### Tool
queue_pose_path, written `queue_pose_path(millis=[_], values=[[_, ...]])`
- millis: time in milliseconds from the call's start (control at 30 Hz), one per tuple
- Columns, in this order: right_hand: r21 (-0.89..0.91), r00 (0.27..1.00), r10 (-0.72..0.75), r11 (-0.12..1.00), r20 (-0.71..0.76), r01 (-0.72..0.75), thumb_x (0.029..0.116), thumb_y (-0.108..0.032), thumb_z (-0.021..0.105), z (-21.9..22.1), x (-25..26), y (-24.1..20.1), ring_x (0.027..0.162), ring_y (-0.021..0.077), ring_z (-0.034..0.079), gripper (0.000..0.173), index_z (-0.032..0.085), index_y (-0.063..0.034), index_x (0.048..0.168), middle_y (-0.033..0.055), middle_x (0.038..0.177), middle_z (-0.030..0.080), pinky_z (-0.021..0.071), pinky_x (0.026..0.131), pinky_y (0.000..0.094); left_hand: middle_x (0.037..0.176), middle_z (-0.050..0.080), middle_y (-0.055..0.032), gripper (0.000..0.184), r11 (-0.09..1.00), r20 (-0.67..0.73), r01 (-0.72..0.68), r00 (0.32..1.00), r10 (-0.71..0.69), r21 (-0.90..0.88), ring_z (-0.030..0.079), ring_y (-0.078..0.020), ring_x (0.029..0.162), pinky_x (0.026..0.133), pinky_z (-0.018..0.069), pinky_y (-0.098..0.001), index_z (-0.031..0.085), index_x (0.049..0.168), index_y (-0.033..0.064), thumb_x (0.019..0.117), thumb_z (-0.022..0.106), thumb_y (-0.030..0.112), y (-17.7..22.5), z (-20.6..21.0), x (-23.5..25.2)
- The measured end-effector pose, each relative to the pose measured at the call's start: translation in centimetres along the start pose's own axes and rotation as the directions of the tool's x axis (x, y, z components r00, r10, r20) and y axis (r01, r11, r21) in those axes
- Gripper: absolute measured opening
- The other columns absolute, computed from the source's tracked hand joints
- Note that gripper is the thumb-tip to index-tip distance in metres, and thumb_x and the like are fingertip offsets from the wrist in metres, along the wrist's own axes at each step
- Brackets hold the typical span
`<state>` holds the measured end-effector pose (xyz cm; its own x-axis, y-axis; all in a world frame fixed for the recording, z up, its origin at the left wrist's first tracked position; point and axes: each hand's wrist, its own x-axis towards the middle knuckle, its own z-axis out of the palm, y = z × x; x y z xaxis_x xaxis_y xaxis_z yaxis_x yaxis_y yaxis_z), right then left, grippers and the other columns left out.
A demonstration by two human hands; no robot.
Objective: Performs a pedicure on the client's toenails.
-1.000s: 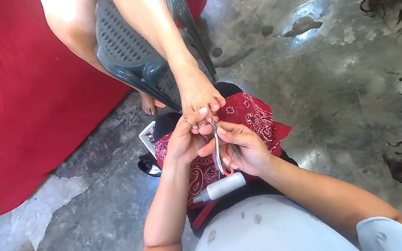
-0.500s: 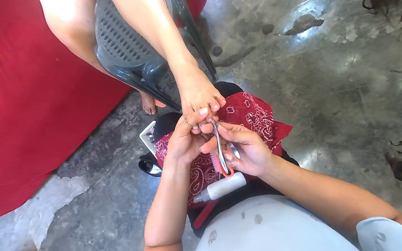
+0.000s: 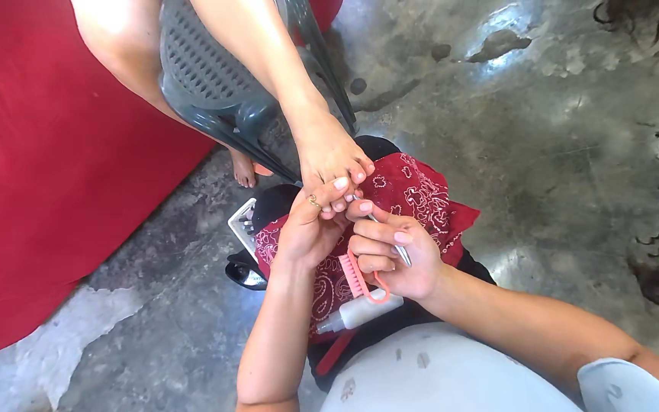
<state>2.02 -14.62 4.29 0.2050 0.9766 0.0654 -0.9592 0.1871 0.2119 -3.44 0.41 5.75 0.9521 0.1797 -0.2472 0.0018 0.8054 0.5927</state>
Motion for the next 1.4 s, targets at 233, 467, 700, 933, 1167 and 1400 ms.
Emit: queue_pose_path(millis=[233, 467, 700, 933, 1167, 1400], values=[[-0.023, 0.999, -0.038, 0.999, 0.022, 0.039, 0.1036, -0.016, 0.046, -0.2, 0.0, 0.2, 0.05, -0.0023, 0.048, 0.014, 0.059, -0.0125, 0.103, -0.0061, 0.063, 0.05, 0.0399, 0.049, 0.0107, 0.069, 0.059, 0.0007, 0.01, 1.0, -0.009, -0.018, 1.0, 0.018, 0.021, 0.064, -0.0087, 0.066, 0.071, 0.0594, -0.0272, 0.065, 0.089, 0.0102, 0.0974, 0.06, 0.012, -0.1, 0.2, -0.1], [0.01, 0.997, -0.074, 0.997, -0.01, 0.074, 0.1049, -0.015, 0.041, 0.2, 0.2, 0.4, 0.05, -0.0005, 0.048, 0.016, 0.056, -0.0111, 0.101, -0.0052, 0.061, 0.047, 0.0407, 0.05, 0.0123, 0.071, 0.06, 0.0007, 0.008, 1.0, -0.002, -0.012, 1.0, 0.012, 0.029, 0.063, -0.0083, 0.066, 0.07, 0.0585, -0.0263, 0.065, 0.093, 0.0104, 0.0975, 0.06, 0.014, -0.1, 0.2, 0.0], [-0.031, 0.989, -0.111, 0.994, -0.096, 0.108, 0.1083, -0.022, 0.04, 0.7, 0.3, 0.6, 0.049, 0.001, 0.05, 0.022, 0.057, -0.0097, 0.1, -0.0035, 0.061, 0.049, 0.0438, 0.049, 0.0123, 0.07, 0.06, 0.0014, 0.011, 0.998, -0.055, -0.007, 0.998, 0.011, 0.07, 0.063, -0.0075, 0.066, 0.068, 0.0582, -0.0264, 0.065, 0.087, 0.0125, 0.0965, 0.06, 0.013, -0.1, 0.6, -0.1], [-0.129, 0.981, -0.155, 0.982, -0.114, 0.141, 0.1096, -0.023, 0.041, 0.9, 0.4, 0.6, 0.05, 0.0018, 0.048, 0.024, 0.057, -0.0104, 0.097, -0.0044, 0.06, 0.046, 0.0424, 0.051, 0.0137, 0.068, 0.057, 0.0028, 0.008, 0.996, -0.056, -0.007, 0.998, 0.012, 0.09, 0.061, -0.0056, 0.063, 0.066, 0.0562, -0.0238, 0.065, 0.09, 0.0136, 0.0965, 0.061, 0.014, -0.1, 0.6, -0.2], [-0.171, 0.977, -0.161, 0.976, -0.139, 0.137, 0.1093, -0.023, 0.043, 1.0, 0.5, 0.3, 0.051, 0.0019, 0.049, 0.024, 0.057, -0.0092, 0.097, -0.0037, 0.061, 0.047, 0.0424, 0.051, 0.0131, 0.069, 0.058, 0.0025, 0.007, 0.997, -0.055, 0.002, 0.998, 0.003, 0.081, 0.061, -0.0058, 0.063, 0.065, 0.0567, -0.024, 0.066, 0.09, 0.0132, 0.0959, 0.062, 0.014, -0.1, 0.6, -0.1], [-0.215, 0.978, -0.168, 0.967, -0.125, 0.138, 0.1097, -0.022, 0.039, 0.8, 0.6, 0.1, 0.051, 0.0012, 0.047, 0.024, 0.057, -0.0107, 0.098, -0.0047, 0.062, 0.046, 0.041, 0.051, 0.0129, 0.069, 0.06, 0.002, 0.009, 0.998, -0.043, 0.007, 0.999, -0.004, 0.063, 0.062, -0.0064, 0.065, 0.066, 0.057, -0.0242, 0.066, 0.087, 0.0132, 0.0959, 0.062, 0.015, -0.1, 0.6, 0.0]])
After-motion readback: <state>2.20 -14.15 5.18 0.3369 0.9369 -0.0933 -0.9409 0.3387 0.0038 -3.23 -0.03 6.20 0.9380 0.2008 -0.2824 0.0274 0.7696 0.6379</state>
